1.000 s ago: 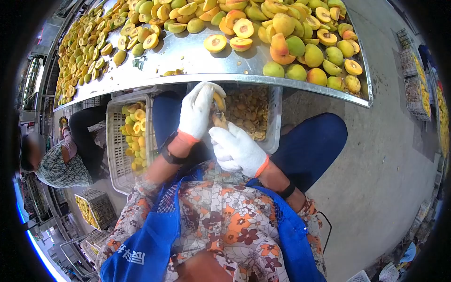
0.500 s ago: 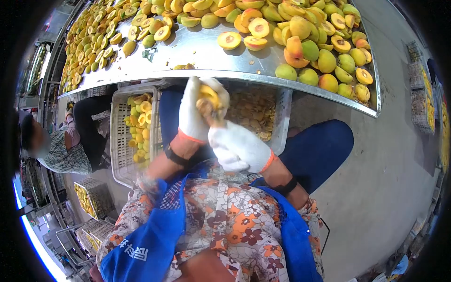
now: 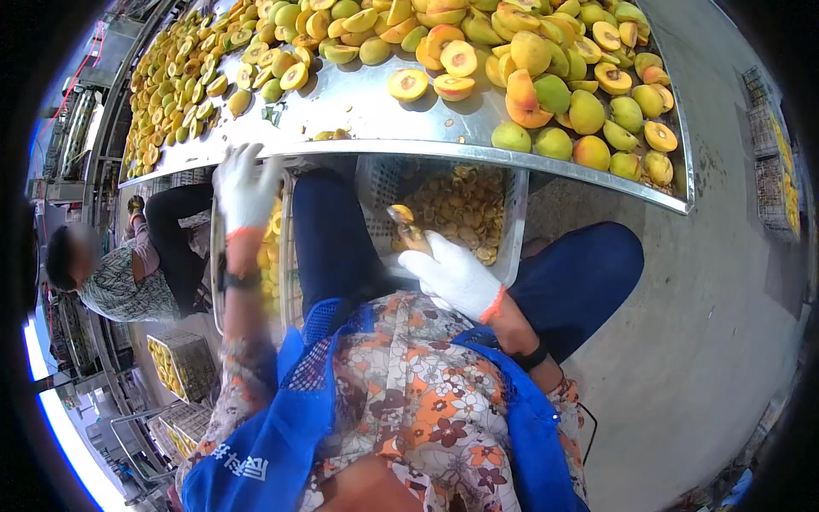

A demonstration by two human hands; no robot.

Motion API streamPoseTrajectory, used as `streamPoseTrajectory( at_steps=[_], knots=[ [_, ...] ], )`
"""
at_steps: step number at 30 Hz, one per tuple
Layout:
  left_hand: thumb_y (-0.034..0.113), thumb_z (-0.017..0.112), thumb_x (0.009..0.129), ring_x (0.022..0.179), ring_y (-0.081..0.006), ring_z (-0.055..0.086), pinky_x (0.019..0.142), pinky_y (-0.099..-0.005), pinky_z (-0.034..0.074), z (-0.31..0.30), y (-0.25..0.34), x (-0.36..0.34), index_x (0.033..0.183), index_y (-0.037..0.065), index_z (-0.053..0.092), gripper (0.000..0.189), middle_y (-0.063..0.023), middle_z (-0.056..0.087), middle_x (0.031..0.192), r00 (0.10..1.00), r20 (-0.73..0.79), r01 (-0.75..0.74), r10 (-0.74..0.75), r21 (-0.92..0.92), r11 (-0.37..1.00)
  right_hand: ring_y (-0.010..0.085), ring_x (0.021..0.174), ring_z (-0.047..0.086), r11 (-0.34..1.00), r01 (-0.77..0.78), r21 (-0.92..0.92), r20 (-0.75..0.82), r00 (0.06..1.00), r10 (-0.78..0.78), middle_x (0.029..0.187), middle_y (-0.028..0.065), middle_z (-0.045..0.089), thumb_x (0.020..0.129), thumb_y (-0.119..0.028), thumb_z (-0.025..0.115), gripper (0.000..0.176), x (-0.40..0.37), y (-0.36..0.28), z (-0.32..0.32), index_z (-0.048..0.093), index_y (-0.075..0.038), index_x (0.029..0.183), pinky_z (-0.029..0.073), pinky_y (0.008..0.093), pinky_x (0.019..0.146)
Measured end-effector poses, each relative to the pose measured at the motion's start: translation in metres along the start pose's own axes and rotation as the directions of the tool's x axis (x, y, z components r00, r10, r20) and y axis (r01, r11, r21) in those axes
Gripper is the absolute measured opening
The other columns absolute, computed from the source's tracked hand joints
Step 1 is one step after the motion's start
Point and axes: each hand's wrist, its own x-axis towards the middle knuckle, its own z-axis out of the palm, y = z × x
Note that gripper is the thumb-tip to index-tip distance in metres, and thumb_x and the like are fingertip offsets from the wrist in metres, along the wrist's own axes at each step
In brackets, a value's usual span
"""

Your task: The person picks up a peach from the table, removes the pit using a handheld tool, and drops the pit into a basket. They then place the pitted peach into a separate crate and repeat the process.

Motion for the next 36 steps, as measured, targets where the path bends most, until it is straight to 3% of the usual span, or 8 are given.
streamPoseTrajectory(
  at_steps=[2,6,13,17,19,22,26,36],
  knots=[
    [0.035,0.068,0.091,0.134,-0.0411,0.049,0.113,-0.0475,0.038,0.015,0.065,0.035,0.127,0.011,0.067,0.043,-0.0192,0.066,0.129,0.986,0.165,0.033,0.031,-0.368,0.929,0.0069,0.044,0.041,0.991,0.022,-0.133,-0.037,0.999,-0.027,0.064,-0.0026,0.046,0.101,-0.023,0.062,0.022,0.002,0.001,0.004,0.051,-0.007,0.111,0.031,0.0250,0.038],
    [0.054,0.060,0.089,0.136,-0.0415,0.047,0.112,-0.0547,0.035,0.059,0.156,0.086,0.149,0.018,0.047,0.072,-0.0237,0.058,0.140,0.925,0.375,0.091,0.064,-0.380,0.921,0.0203,0.059,0.057,0.929,0.079,-0.361,-0.112,0.986,-0.127,0.069,0.0089,0.057,0.100,-0.033,0.062,0.033,-0.002,0.007,-0.001,0.055,-0.002,0.109,0.043,0.0341,0.052],
    [0.026,0.075,0.084,0.112,-0.0316,0.064,0.095,-0.0387,0.051,0.101,0.165,0.094,0.123,0.012,0.063,0.043,-0.0166,0.064,0.113,0.972,0.196,0.002,0.131,-0.565,0.825,0.0445,0.082,0.068,0.873,0.194,-0.448,-0.284,0.895,-0.345,0.088,0.0308,0.065,0.098,-0.038,0.065,0.044,-0.008,0.007,-0.009,0.057,0.003,0.111,0.051,0.0468,0.065],
    [0.016,0.077,0.082,0.094,-0.0233,0.067,0.088,-0.0350,0.056,0.047,0.149,0.056,0.116,0.006,0.064,0.037,-0.0109,0.063,0.108,0.955,0.207,0.030,0.210,-0.778,0.628,0.0474,0.084,0.068,0.830,0.182,-0.527,-0.326,0.859,-0.395,0.089,0.0298,0.067,0.098,-0.037,0.065,0.043,-0.007,-0.027,-0.001,0.055,0.001,0.115,0.053,0.0477,0.069],
    [0.012,0.075,0.081,0.101,-0.0201,0.064,0.094,-0.0353,0.053,0.011,0.144,0.037,0.117,0.003,0.062,0.040,-0.0091,0.062,0.114,0.933,0.325,0.283,0.153,-0.928,0.244,0.0474,0.087,0.069,0.775,0.217,-0.594,-0.345,0.801,-0.489,0.089,0.0295,0.068,0.098,-0.036,0.066,0.043,-0.006,-0.037,0.006,0.053,0.001,0.118,0.053,0.0483,0.070],
    [0.011,0.073,0.084,0.110,-0.0175,0.059,0.099,-0.0337,0.048,-0.011,0.147,0.010,0.121,0.001,0.057,0.041,-0.0093,0.061,0.119,0.901,0.414,0.433,0.128,-0.857,-0.278,0.0484,0.088,0.068,0.756,0.235,-0.611,-0.331,0.791,-0.514,0.089,0.0303,0.068,0.098,-0.035,0.066,0.044,-0.001,-0.040,0.019,0.053,0.002,0.119,0.054,0.0495,0.069],
    [0.016,0.063,0.091,0.100,-0.0245,0.066,0.087,-0.0351,0.055,-0.009,0.150,-0.007,0.110,0.005,0.055,0.023,-0.0116,0.063,0.106,0.813,0.559,0.524,0.164,-0.580,-0.623,0.0491,0.084,0.068,0.703,0.240,-0.670,-0.268,0.804,-0.530,0.085,0.0316,0.067,0.098,-0.034,0.065,0.046,0.013,-0.024,0.030,0.052,0.004,0.121,0.054,0.0503,0.066],
    [0.017,0.056,0.099,0.090,-0.0340,0.069,0.080,-0.0440,0.059,-0.015,0.157,-0.017,0.106,0.007,0.051,0.013,-0.0171,0.062,0.102,0.815,0.567,0.462,0.123,-0.505,-0.729,0.0489,0.074,0.068,0.560,0.194,-0.805,-0.241,0.755,-0.609,0.076,0.0306,0.065,0.098,-0.033,0.064,0.045,0.018,-0.017,0.035,0.051,0.005,0.119,0.054,0.0530,0.060]
  ],
)
